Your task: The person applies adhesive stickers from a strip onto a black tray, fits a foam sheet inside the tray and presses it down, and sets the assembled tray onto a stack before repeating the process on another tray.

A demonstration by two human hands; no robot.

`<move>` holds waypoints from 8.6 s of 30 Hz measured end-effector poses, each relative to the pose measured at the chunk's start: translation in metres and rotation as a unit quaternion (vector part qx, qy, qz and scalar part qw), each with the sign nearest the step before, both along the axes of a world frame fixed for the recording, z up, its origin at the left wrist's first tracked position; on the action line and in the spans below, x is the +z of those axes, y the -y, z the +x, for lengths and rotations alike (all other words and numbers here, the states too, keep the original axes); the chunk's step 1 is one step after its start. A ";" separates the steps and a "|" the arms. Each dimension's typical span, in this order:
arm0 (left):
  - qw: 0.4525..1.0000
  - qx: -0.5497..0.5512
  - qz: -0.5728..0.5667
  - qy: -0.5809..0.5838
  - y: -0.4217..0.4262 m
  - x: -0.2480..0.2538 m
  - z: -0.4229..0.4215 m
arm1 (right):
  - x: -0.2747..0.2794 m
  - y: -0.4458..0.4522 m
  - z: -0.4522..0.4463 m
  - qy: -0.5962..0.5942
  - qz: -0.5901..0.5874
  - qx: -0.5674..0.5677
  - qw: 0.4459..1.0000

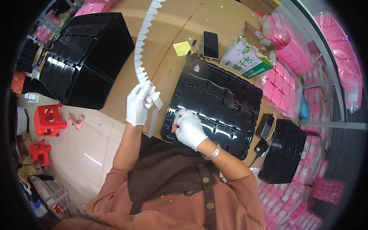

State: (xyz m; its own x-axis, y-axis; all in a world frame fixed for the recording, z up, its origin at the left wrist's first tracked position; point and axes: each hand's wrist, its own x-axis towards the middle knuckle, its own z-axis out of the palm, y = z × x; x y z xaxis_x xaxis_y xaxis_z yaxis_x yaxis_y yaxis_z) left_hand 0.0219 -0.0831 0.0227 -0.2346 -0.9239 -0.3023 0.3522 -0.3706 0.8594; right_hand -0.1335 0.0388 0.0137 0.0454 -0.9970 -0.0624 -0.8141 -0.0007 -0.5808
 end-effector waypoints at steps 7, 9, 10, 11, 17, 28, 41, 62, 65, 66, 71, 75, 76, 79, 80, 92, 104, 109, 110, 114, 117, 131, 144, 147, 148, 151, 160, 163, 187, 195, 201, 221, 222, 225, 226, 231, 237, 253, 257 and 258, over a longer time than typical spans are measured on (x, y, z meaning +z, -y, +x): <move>0.997 -0.020 -0.028 0.073 -0.015 0.005 0.002 | 0.001 0.008 0.008 0.217 0.040 -0.123 0.968; 0.997 -0.018 -0.035 0.061 -0.023 0.006 -0.002 | 0.011 0.020 0.007 0.463 0.049 -0.184 0.865; 0.996 -0.031 -0.050 0.070 -0.026 0.009 -0.004 | 0.019 0.026 0.011 0.499 0.008 -0.189 0.846; 0.996 -0.035 -0.053 0.063 -0.029 0.006 -0.006 | 0.018 0.030 0.011 0.476 0.006 -0.192 0.858; 0.994 -0.078 -0.043 0.066 -0.016 0.020 -0.017 | 0.014 0.031 0.001 0.425 -0.031 -0.228 0.876; 0.997 -0.070 -0.004 0.026 -0.010 0.011 -0.052 | 0.008 -0.020 -0.214 0.028 -0.187 -0.322 0.928; 0.993 -0.099 -0.026 0.064 -0.039 0.030 -0.063 | 0.011 0.007 -0.203 -0.044 -0.119 -0.304 0.944; 0.940 -0.105 0.201 -0.255 -0.034 0.016 -0.037 | 0.054 -0.105 -0.119 0.192 -0.186 -0.225 0.937; 0.972 -0.093 0.111 -0.183 -0.025 -0.001 -0.023 | 0.031 -0.165 -0.161 0.063 0.018 -0.283 0.957; 0.976 -0.086 0.110 -0.170 -0.026 -0.001 -0.024 | 0.021 -0.178 -0.158 -0.021 0.014 -0.264 0.964; 0.981 -0.062 0.109 -0.146 -0.035 0.004 -0.040 | -0.007 -0.193 -0.144 -0.165 -0.032 -0.271 0.948; 0.986 -0.072 0.085 -0.125 -0.042 0.007 -0.044 | -0.004 -0.192 -0.143 -0.182 -0.005 -0.278 0.943; 0.988 -0.070 0.082 -0.113 -0.043 0.006 -0.044 | -0.004 -0.193 -0.146 -0.142 0.015 -0.267 0.953; 0.992 -0.100 0.016 -0.077 -0.041 -0.005 -0.039 | 0.000 -0.201 -0.161 -0.024 0.043 -0.237 0.970; 0.995 -0.084 0.000 -0.051 -0.040 -0.006 -0.037 | 0.003 -0.207 -0.163 0.013 0.035 -0.229 0.973; 0.965 -0.084 -0.112 0.220 -0.033 -0.002 -0.025 | -0.024 -0.051 -0.284 -0.124 -0.081 -0.409 0.900; 0.971 -0.065 -0.075 0.219 -0.023 -0.016 -0.015 | -0.025 -0.022 -0.305 -0.083 -0.025 -0.376 0.922; 0.976 -0.048 -0.072 0.202 -0.023 -0.016 -0.023 | -0.034 -0.018 -0.293 -0.210 -0.072 -0.358 0.907; 0.977 -0.043 -0.069 0.196 -0.023 -0.016 -0.024 | -0.037 -0.018 -0.292 -0.225 -0.083 -0.363 0.901; 0.970 -0.074 -0.072 0.221 -0.023 -0.016 -0.017 | -0.038 -0.022 -0.320 0.001 -0.087 -0.364 0.927; 0.964 -0.092 -0.041 0.246 -0.021 -0.011 -0.011 | -0.004 -0.014 -0.319 0.218 -0.077 -0.418 0.879; 0.856 0.036 -0.269 0.440 -0.051 -0.043 0.019 | -0.034 0.158 -0.133 -0.129 -0.050 -0.117 0.983; 0.870 -0.078 -0.304 0.380 -0.085 -0.053 -0.012 | -0.066 0.157 -0.138 0.024 -0.146 -0.191 0.970; 0.885 -0.074 -0.283 0.362 -0.085 -0.053 -0.011 | -0.003 0.123 -0.114 0.267 -0.054 -0.270 0.923; 0.881 -0.050 -0.312 0.353 -0.086 -0.057 -0.012 | 0.011 0.104 -0.100 0.292 -0.010 -0.262 0.920; 0.883 -0.039 -0.321 0.340 -0.085 -0.060 -0.013 | 0.009 0.038 -0.060 0.166 0.026 -0.097 0.981; 0.877 -0.036 -0.336 0.343 -0.084 -0.066 -0.012 | -0.011 -0.019 0.002 0.094 0.064 -0.012 0.993; 0.882 -0.032 -0.327 0.339 -0.085 -0.067 -0.012 | -0.006 -0.021 0.006 0.100 0.053 -0.087 0.990; 0.869 -0.017 -0.334 0.363 -0.090 -0.062 -0.015 | 0.098 0.110 -0.339 -0.108 -0.278 -0.365 0.882; 0.842 -0.038 -0.355 0.404 -0.089 -0.062 -0.017 | -0.057 0.006 -0.445 -0.278 0.122 -0.438 0.846; 0.774 -0.078 -0.410 0.476 -0.086 -0.053 -0.016 | -0.070 -0.019 -0.421 -0.159 -0.059 -0.560 0.811; 0.933 -0.307 0.184 0.032 -0.069 -0.016 -0.111 | 0.023 -0.099 -0.138 -0.077 -0.193 -0.145 0.967; 0.929 -0.308 0.202 0.037 -0.062 -0.010 -0.104 | 0.025 -0.108 -0.149 -0.124 -0.277 -0.242 0.922; 0.928 -0.302 0.215 0.043 -0.051 -0.014 -0.088 | -0.001 -0.142 -0.199 -0.145 -0.274 -0.471 0.826; 0.927 -0.303 0.215 0.043 -0.047 -0.019 -0.087 | -0.005 -0.155 -0.221 0.050 -0.138 -0.477 0.867; 0.929 -0.302 0.201 0.071 -0.040 -0.029 -0.087 | -0.005 -0.148 -0.241 0.146 -0.047 -0.355 0.922; 0.944 -0.289 0.067 0.145 -0.031 -0.030 -0.086 | -0.036 -0.118 -0.264 0.168 -0.126 -0.275 0.938; 0.842 -0.297 -0.170 0.418 -0.086 -0.006 -0.044 | -0.001 -0.194 -0.192 0.390 0.100 -0.462 0.790; 0.851 -0.293 -0.115 0.420 -0.089 0.002 -0.045 | 0.002 -0.193 -0.187 0.374 0.111 -0.465 0.794; 0.849 -0.291 -0.116 0.425 -0.089 -0.002 -0.045 | 0.004 -0.192 -0.187 0.372 0.115 -0.468 0.793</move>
State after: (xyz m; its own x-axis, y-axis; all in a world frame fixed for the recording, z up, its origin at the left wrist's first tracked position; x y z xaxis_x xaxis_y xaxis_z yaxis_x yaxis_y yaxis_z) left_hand -0.0230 0.0057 0.0207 -0.4599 -0.7840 -0.4170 -0.6164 -0.0562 0.7855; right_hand -0.3201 0.2307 0.0173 -0.5986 -0.5823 -0.5501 0.1729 0.5766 -0.7985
